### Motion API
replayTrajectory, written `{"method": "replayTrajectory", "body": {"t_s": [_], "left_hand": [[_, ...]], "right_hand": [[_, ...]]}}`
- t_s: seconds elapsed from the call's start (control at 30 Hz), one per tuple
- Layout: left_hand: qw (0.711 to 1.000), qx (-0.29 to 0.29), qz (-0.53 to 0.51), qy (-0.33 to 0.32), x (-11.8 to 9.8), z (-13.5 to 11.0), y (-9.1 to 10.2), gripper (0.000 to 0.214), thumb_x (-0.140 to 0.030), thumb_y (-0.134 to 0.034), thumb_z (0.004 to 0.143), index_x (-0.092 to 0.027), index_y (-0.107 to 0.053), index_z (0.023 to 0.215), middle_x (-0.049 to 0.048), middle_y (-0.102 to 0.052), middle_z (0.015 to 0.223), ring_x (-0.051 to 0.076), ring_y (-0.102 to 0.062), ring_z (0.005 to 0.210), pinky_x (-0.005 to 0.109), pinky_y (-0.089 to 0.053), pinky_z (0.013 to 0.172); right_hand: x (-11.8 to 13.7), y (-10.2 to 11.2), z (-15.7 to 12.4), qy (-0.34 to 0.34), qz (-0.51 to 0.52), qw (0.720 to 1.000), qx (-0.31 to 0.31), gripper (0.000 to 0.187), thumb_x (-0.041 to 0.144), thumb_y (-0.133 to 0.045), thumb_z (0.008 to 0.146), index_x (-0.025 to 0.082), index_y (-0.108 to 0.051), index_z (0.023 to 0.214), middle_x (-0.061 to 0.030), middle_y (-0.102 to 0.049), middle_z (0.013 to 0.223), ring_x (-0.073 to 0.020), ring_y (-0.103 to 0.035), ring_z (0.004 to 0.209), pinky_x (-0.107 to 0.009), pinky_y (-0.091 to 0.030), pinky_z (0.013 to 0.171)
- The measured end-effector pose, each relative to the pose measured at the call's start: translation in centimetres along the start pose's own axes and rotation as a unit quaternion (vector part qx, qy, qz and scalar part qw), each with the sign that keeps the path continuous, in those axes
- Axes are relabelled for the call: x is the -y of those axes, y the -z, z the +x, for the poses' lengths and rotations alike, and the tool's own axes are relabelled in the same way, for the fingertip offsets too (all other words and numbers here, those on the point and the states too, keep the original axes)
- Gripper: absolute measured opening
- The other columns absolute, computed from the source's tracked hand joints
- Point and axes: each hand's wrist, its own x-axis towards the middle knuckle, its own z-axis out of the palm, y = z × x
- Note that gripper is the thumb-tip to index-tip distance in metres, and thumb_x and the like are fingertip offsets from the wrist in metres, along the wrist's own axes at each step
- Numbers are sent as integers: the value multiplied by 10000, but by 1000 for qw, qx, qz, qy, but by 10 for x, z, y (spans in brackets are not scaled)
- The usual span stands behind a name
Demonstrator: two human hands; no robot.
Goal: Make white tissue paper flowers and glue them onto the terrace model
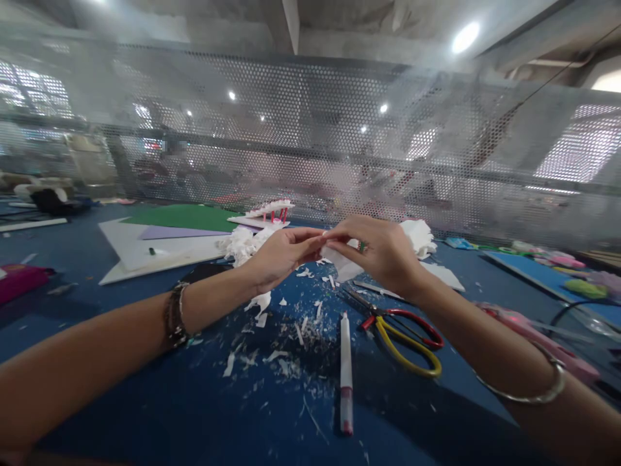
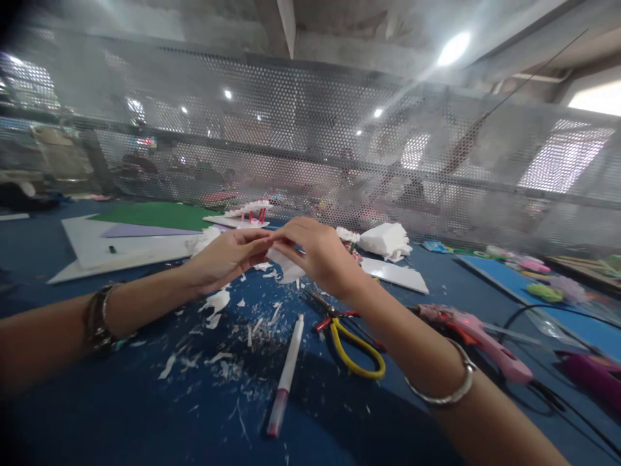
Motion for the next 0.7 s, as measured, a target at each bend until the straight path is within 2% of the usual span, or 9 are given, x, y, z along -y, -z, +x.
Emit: {"method": "replayTrajectory", "body": {"t_s": [0.17, 0.3, 0.5, 0.7], "left_hand": [[999, 14, -5, 44, 9, -32, -7, 50, -172, -631, 674, -164, -674, 650, -8, -619, 616, 63, -537, 555, 163, -454, 560], [998, 29, 17, 61, 22, -53, -13, 48, -190, -640, 670, -173, -685, 664, 8, -638, 636, 77, -548, 556, 174, -457, 550], [995, 44, 76, 46, 33, -66, -14, 77, -127, -626, 664, -181, -679, 670, -32, -614, 549, 80, -530, 515, 190, -450, 553], [980, 69, 187, 2, 35, -74, -13, 93, -167, -579, 715, -181, -664, 748, -4, -659, 687, 111, -589, 624, 203, -473, 594]], "right_hand": [[24, 6, -20, 13, -4, 999, 40, 113, 203, -499, 823, 166, -591, 770, -32, -634, 737, -118, -555, 706, -239, -424, 617], [40, 5, -42, -11, 17, 997, 72, 136, 222, -460, 845, 167, -560, 769, -41, -613, 754, -125, -543, 730, -251, -424, 651], [45, -13, -67, -80, 70, 991, 83, 175, 242, -435, 854, 166, -512, 716, -25, -550, 679, -112, -496, 637, -235, -400, 584], [47, -19, -75, -101, 124, 984, 83, 150, 204, -484, 832, 154, -511, 693, -16, -549, 665, -97, -497, 634, -209, -398, 589]]}}
